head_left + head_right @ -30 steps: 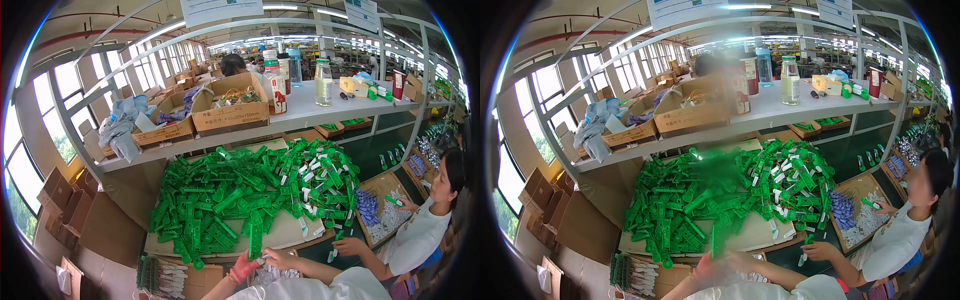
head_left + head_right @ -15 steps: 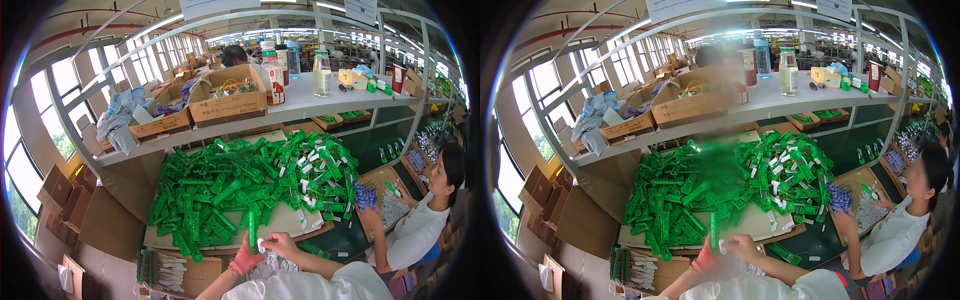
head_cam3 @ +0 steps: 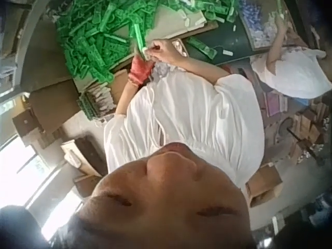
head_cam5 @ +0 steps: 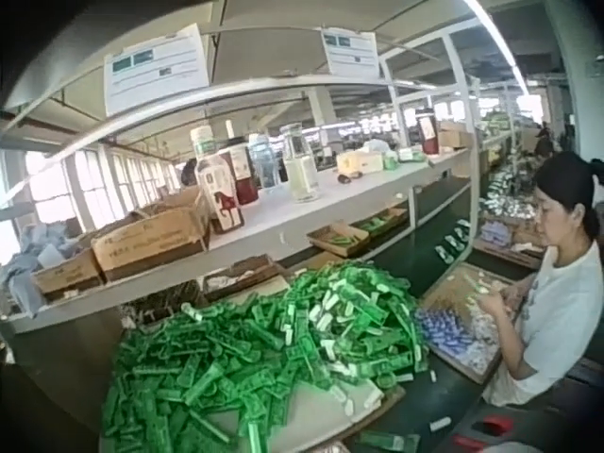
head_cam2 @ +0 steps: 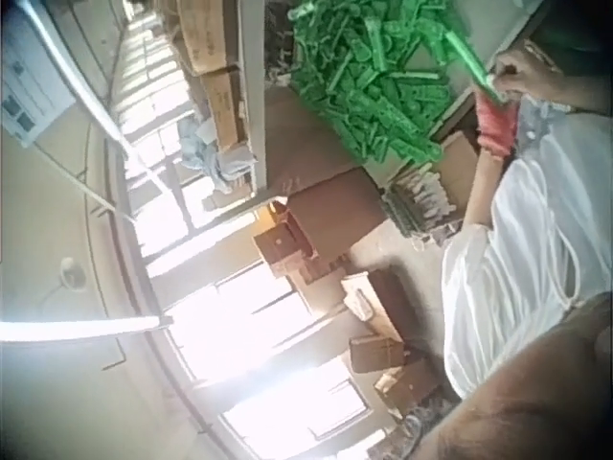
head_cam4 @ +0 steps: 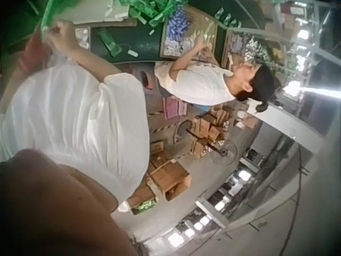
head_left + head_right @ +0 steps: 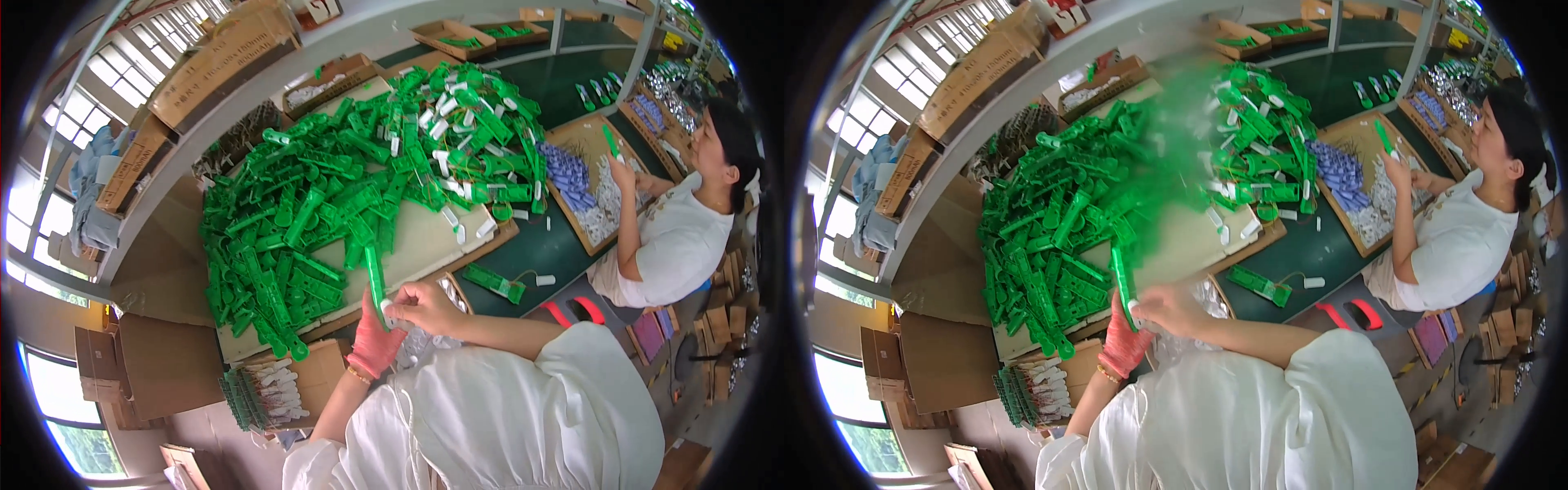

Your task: Manually inserting small white parts into green plastic light fixture housings at a factory assembly line.

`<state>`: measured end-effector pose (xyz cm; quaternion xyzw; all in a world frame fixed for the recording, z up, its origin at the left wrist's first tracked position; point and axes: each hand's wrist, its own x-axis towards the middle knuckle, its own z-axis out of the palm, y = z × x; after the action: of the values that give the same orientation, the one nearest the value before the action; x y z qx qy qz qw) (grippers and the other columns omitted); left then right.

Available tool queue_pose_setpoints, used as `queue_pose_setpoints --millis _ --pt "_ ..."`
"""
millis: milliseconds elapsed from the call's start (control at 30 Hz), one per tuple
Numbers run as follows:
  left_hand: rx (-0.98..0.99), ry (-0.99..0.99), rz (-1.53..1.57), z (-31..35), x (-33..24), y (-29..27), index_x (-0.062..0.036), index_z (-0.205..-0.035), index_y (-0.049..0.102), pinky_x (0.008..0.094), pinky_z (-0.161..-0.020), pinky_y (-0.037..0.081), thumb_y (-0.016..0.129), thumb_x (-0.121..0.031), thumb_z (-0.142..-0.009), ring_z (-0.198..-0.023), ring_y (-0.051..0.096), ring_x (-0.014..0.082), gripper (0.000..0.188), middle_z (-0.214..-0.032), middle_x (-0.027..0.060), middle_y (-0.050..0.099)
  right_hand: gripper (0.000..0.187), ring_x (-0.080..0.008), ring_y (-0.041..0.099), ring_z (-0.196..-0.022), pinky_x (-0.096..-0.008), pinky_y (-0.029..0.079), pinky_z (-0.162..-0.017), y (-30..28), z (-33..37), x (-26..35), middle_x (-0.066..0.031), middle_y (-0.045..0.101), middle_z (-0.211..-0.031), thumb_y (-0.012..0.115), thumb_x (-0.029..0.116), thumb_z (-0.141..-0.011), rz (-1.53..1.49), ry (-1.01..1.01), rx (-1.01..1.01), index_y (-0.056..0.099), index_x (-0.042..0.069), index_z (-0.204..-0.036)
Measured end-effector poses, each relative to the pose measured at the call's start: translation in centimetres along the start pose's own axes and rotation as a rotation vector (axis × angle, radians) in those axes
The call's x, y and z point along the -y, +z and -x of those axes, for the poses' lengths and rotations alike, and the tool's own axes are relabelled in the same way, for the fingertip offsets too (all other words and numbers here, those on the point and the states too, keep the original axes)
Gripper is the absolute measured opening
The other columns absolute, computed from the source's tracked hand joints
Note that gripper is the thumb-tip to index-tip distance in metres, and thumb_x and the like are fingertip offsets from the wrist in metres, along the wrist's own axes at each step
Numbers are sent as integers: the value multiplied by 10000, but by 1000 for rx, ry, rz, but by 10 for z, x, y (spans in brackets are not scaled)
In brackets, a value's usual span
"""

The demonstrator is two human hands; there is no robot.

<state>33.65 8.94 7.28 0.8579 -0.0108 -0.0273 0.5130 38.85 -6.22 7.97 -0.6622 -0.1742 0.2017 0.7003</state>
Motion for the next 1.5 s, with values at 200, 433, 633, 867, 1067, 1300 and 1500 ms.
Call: queue_pose_setpoints --millis 200,433,633,867,1067,1300,1500 --pt "116 -250 533 24 4 9 -60 -1368 107 313 -795 485 664 -96 -729 -1037 514 189 848 -1171 83 468 186 -55 521 -557 -229 427 -489 11 13 -4 -42 601 -648 673 148 -784 -170 125 52 590 -8 -726" --pt "23 -254 490 22 6 10 -66 -1335 231 297 -852 439 737 -116 -671 -1011 498 163 836 -1135 53 461 188 -48 509 -581 -219 407 -507 2 14 -22 -24 595 -644 666 156 -790 -206 108 42 598 -12 -737" --pt "97 -281 443 20 3 13 -60 -1323 229 287 -790 461 730 -191 -701 -966 516 153 809 -1105 59 475 197 -49 483 -561 -229 387 -496 -5 19 -22 -13 586 -622 671 178 -783 -177 94 30 605 3 -721" --pt "160 -319 330 11 -16 19 -60 -1342 185 284 -818 449 695 -136 -722 -986 509 158 807 -1108 61 471 210 -51 483 -559 -232 387 -498 -17 26 -25 -19 591 -625 680 195 -775 -177 175 32 614 2 -723" --pt "206 -343 476 6 -16 23 -73 -1320 227 273 -791 453 703 -117 -708 -958 504 129 776 -1081 39 480 197 -54 513 -576 -226 404 -512 -26 29 -23 -28 611 -647 679 182 -777 -272 152 4 625 -4 -740" --pt "173 -322 429 6 -17 33 -55 -1313 227 271 -816 447 633 2 -700 -969 513 140 737 -1057 58 503 120 -43 534 -588 -199 416 -514 -27 33 -24 -31 615 -661 682 103 -761 -138 132 -35 628 -1 -736" --pt "213 -304 261 5 -20 30 -43 -1367 129 306 -869 419 712 -148 -658 -1020 489 179 924 -1137 88 471 129 -20 494 -529 -186 376 -457 -28 36 -17 -6 592 -608 677 87 -768 -172 120 -38 610 -3 -706"
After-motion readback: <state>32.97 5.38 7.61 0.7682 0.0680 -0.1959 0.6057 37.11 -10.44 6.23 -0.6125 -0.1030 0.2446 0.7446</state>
